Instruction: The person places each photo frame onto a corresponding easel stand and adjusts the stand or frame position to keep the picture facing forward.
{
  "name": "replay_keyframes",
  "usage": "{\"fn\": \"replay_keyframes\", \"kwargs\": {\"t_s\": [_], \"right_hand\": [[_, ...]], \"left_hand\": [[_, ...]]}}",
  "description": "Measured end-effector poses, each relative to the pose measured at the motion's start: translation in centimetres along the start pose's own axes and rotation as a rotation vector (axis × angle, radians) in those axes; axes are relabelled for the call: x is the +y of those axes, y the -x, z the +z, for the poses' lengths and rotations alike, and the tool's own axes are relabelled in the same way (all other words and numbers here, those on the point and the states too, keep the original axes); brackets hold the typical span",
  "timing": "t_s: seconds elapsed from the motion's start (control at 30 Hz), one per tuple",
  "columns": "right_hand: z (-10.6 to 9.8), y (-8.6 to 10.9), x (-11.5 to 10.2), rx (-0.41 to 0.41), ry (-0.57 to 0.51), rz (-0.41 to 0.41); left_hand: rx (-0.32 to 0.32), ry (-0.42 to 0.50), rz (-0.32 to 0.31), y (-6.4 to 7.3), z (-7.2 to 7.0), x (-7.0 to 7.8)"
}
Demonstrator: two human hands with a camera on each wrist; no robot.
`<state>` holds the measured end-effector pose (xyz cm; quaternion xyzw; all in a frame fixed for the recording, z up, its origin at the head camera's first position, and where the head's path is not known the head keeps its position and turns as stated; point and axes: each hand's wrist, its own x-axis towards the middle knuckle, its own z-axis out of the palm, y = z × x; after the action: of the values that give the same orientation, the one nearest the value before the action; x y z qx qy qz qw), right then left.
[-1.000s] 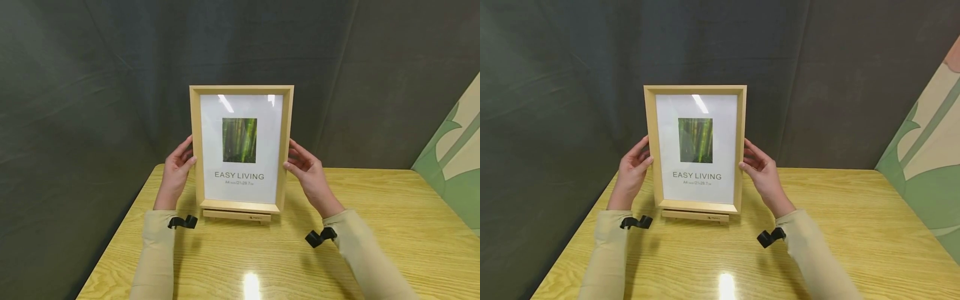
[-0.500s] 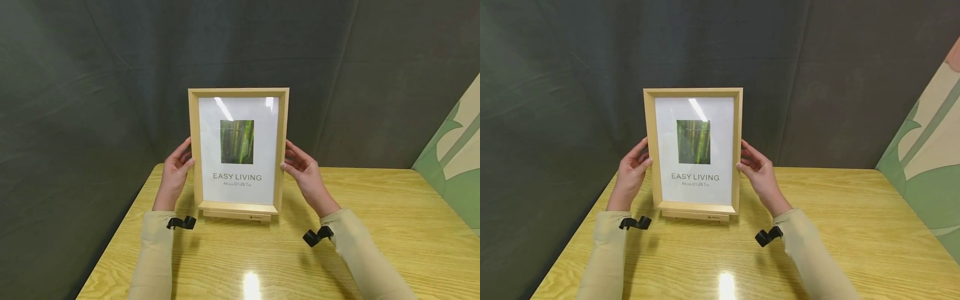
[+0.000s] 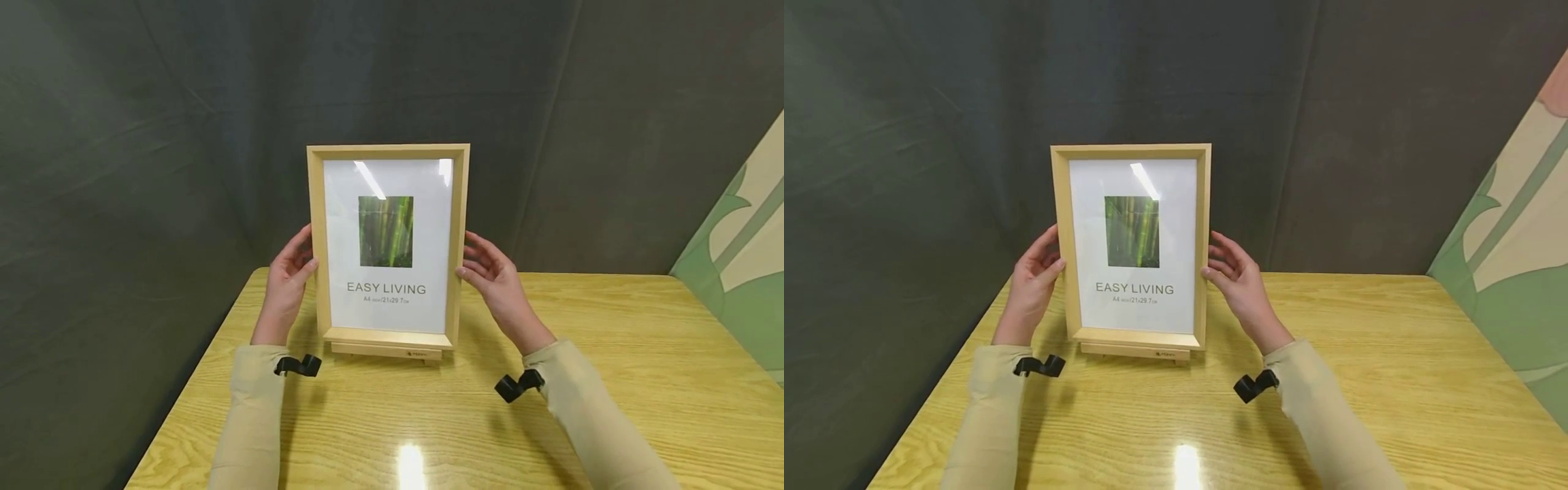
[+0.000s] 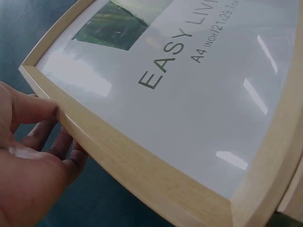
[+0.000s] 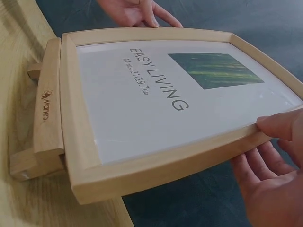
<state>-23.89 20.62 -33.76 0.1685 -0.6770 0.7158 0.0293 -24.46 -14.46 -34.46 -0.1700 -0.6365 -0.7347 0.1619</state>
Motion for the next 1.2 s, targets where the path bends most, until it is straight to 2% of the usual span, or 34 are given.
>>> {"fn": "replay_keyframes", "kwargs": {"t_s": [0.13,0.27,0.4,0.53,0.73,0.93,1.2], "right_hand": [[-0.4,0.7,0.3,-0.034,0.039,0.057],[-1.0,1.9,1.2,-0.093,0.045,0.124],[-1.6,2.9,2.3,-0.145,0.005,0.175],[-2.0,3.8,3.0,-0.176,-0.031,0.251],[-1.8,5.0,3.7,-0.204,-0.075,0.411],[-1.6,6.0,4.7,-0.243,-0.121,0.506],[-1.0,6.6,5.7,-0.299,-0.231,0.534]], "left_hand": [[-0.007,-0.057,-0.141,0.5,-0.1,0.0],[-0.067,-0.071,-0.274,1.4,-0.6,-0.5],[-0.107,-0.065,-0.392,2.3,-1.1,-1.3],[-0.138,-0.063,-0.486,3.1,-1.4,-2.2],[-0.196,-0.056,-0.618,4.1,-1.5,-3.4],[-0.274,-0.005,-0.678,4.9,-1.5,-4.1],[-0.261,0.024,-0.718,5.8,-2.3,-4.9]]}}
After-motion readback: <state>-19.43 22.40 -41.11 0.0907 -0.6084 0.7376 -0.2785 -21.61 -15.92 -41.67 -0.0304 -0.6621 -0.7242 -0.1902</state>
